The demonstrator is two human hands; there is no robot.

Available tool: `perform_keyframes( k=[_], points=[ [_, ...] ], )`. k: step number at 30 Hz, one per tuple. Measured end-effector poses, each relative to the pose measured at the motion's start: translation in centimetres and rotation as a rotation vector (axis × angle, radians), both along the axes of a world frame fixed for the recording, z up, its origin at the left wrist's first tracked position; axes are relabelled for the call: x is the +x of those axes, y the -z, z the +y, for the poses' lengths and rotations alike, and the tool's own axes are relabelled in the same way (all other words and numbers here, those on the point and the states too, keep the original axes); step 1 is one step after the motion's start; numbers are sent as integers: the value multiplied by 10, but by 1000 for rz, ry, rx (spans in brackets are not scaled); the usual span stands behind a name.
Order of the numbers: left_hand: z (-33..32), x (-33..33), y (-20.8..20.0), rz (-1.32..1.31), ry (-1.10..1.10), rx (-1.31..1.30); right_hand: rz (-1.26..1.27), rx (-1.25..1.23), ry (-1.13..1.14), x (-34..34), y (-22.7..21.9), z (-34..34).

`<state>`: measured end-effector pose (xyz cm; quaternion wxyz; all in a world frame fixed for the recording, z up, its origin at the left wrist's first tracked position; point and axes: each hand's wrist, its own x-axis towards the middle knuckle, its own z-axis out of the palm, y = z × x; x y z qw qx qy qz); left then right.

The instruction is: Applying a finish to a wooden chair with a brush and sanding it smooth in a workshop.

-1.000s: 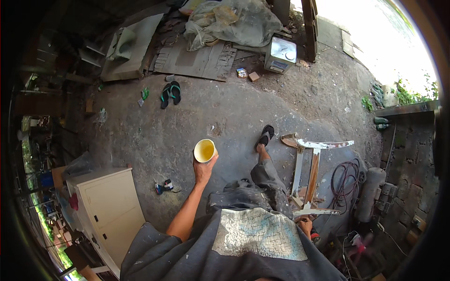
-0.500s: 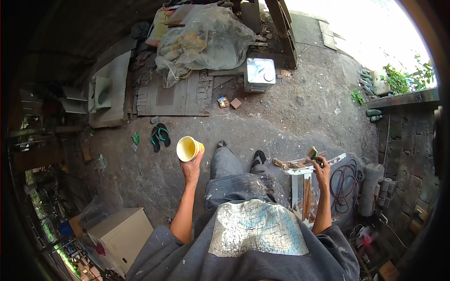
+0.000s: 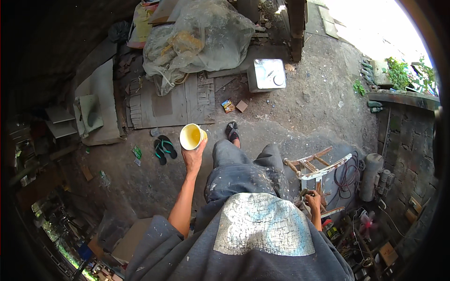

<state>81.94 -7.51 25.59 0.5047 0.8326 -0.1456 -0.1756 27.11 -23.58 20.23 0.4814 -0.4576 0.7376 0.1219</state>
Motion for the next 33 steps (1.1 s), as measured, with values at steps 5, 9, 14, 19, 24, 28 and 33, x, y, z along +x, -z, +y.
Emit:
perform_keyframes(
  k=[5, 9, 14, 19, 24, 28, 33],
  points=[
    [1, 58, 9, -50, 10, 43, -89, 58, 149, 75, -45, 4],
    [-3, 87, 15, -69, 39, 101, -119, -72, 170, 118, -73, 3],
    [-7, 102, 18, 3, 83, 136, -164, -50, 243, 128, -78, 13],
    [-12, 107, 25, 17, 163, 99, -130, -69, 290, 131, -82, 43],
    [-25, 103, 30, 78, 283, 85, -97, -84, 378, 125, -87, 94],
    [-32, 93, 31, 31, 369, 45, -66, -74, 428, 114, -87, 135],
    [-25, 67, 31, 37, 506, -5, -89, -169, 579, 80, -73, 198]
  ],
)
